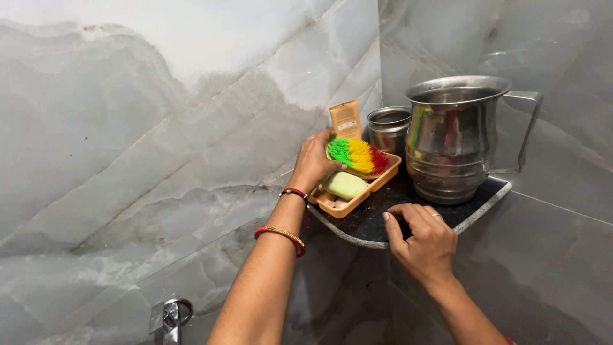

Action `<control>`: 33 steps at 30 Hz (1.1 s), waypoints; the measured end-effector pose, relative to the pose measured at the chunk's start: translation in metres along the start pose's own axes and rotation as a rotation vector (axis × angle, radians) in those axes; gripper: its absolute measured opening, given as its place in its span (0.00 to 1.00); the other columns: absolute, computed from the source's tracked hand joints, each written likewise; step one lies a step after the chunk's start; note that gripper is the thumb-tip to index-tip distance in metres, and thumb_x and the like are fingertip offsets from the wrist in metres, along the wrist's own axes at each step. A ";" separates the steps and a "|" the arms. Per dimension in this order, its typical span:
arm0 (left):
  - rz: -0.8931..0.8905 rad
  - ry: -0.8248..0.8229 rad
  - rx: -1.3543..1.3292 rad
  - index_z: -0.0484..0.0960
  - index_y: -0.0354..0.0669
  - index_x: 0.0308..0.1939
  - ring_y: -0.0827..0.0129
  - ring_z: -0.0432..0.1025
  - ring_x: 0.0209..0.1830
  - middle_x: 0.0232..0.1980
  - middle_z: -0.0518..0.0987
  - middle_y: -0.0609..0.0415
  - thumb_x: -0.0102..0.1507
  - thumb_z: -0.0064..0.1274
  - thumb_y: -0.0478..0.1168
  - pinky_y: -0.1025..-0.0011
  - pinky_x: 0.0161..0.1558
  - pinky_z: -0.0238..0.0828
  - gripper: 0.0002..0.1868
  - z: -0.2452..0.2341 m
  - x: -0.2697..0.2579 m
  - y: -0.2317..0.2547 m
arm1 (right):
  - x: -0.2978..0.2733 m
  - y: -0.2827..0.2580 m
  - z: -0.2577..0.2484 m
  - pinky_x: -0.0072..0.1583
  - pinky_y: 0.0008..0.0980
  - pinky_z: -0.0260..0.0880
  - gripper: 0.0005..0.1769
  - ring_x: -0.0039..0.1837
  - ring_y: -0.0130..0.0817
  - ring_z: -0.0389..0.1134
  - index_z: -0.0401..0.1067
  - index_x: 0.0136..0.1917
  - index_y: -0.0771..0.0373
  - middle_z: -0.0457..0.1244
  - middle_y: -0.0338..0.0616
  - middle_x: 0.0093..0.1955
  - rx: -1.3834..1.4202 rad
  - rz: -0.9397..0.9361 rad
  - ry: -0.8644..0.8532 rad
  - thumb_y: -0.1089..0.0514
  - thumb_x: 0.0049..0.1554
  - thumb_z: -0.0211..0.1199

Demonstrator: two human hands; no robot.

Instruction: The person moves bathroom items from a wall shelf to a corner shelf. They place a soap dish with soap and a sachet, a small metal cup, a metal pitcher, a sachet, a tube, a scrub brush, and another tube onto the corner shelf.

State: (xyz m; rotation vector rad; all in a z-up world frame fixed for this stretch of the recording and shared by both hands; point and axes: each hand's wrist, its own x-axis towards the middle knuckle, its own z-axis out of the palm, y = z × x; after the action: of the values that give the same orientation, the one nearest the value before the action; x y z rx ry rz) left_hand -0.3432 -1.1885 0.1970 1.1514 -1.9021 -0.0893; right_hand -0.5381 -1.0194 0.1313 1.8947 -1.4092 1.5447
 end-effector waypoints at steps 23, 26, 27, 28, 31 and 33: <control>0.017 0.322 -0.097 0.84 0.40 0.51 0.45 0.71 0.67 0.65 0.76 0.35 0.57 0.65 0.42 0.57 0.66 0.67 0.20 -0.023 -0.116 0.042 | -0.006 0.009 -0.006 0.48 0.35 0.69 0.05 0.45 0.38 0.71 0.79 0.47 0.59 0.69 0.44 0.42 0.080 0.127 -0.097 0.56 0.60 0.69; -0.034 0.307 -0.136 0.84 0.41 0.52 0.46 0.71 0.68 0.65 0.76 0.37 0.58 0.65 0.43 0.57 0.67 0.67 0.19 -0.025 -0.144 0.054 | -0.009 0.016 -0.008 0.48 0.30 0.70 0.07 0.43 0.34 0.71 0.79 0.49 0.60 0.69 0.44 0.42 0.115 0.155 -0.138 0.55 0.65 0.69; -0.053 0.300 -0.144 0.84 0.42 0.52 0.47 0.70 0.69 0.65 0.77 0.38 0.59 0.64 0.42 0.57 0.68 0.66 0.19 -0.026 -0.154 0.057 | -0.011 0.019 -0.007 0.49 0.30 0.70 0.07 0.43 0.32 0.71 0.79 0.50 0.60 0.69 0.44 0.42 0.116 0.168 -0.141 0.55 0.66 0.69; -0.068 0.293 -0.142 0.84 0.42 0.53 0.47 0.70 0.69 0.66 0.77 0.39 0.59 0.65 0.43 0.57 0.68 0.66 0.20 -0.028 -0.164 0.060 | -0.013 0.023 -0.006 0.49 0.29 0.70 0.08 0.43 0.31 0.71 0.79 0.51 0.61 0.69 0.45 0.43 0.117 0.179 -0.146 0.54 0.68 0.70; -0.120 0.282 -0.121 0.84 0.43 0.53 0.47 0.70 0.70 0.67 0.77 0.39 0.59 0.65 0.45 0.56 0.70 0.65 0.21 -0.039 -0.194 0.065 | -0.021 0.037 0.000 0.48 0.28 0.69 0.08 0.41 0.28 0.70 0.79 0.54 0.63 0.69 0.45 0.41 0.144 0.228 -0.174 0.56 0.70 0.68; -0.168 0.287 -0.082 0.84 0.43 0.53 0.45 0.69 0.70 0.68 0.76 0.39 0.59 0.66 0.45 0.54 0.69 0.64 0.20 -0.049 -0.215 0.068 | -0.027 0.052 0.008 0.48 0.28 0.68 0.09 0.41 0.26 0.68 0.77 0.53 0.65 0.68 0.43 0.41 0.238 0.280 -0.197 0.56 0.71 0.66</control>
State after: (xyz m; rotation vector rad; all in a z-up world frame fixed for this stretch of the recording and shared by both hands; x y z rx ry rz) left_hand -0.3160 -0.9729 0.1199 1.1976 -1.5363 -0.0884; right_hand -0.5748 -1.0366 0.0882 2.1095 -1.7035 1.7620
